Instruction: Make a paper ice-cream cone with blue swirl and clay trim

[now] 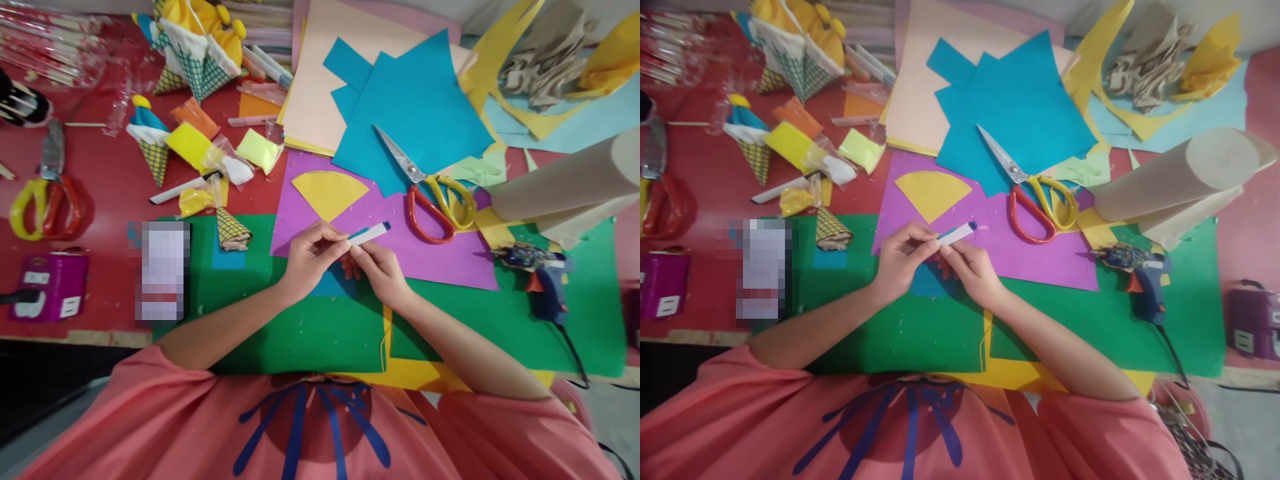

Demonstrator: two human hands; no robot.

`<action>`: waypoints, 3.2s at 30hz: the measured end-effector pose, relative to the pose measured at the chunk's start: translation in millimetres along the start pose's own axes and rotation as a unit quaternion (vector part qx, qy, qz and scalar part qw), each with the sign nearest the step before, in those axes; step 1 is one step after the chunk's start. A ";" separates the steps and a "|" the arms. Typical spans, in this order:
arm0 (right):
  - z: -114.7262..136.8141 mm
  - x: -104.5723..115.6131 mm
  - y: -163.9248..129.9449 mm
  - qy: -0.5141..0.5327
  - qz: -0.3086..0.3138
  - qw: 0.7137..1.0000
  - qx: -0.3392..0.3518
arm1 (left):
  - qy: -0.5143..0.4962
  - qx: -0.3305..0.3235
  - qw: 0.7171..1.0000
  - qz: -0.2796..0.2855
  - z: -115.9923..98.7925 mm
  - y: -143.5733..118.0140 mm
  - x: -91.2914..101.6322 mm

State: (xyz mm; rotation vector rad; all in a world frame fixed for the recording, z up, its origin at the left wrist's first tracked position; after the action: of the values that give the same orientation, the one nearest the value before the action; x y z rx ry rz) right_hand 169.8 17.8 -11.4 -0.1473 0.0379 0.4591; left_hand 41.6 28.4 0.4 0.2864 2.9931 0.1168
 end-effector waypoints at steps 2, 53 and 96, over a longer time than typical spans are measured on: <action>-0.9 6.8 0.9 0.029 -0.025 0.999 -0.005 | 0.050 -0.033 0.998 -0.001 -6.3 2.4 4.4; 0.0 19.9 6.5 0.077 -0.011 0.997 -0.010 | 0.072 0.048 0.996 0.035 6.0 11.1 15.8; -1.5 26.6 12.9 0.071 -0.056 0.996 0.011 | 0.529 -0.132 0.835 0.074 -35.7 61.3 25.9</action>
State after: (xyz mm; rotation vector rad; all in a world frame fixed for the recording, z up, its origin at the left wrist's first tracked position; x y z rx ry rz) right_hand 187.9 40.7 -16.5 -0.1595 0.1741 0.3348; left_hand 22.7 91.1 38.0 0.5710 3.9306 1.0083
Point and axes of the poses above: each hand's wrist, its own y-axis towards the middle knuckle, its own x-axis out of the back of the hand, z = x × y, the point moved 6 cm from there along y, towards the middle knuckle, and after that the axes turned 6 degrees about z, right-handed, at the moved point
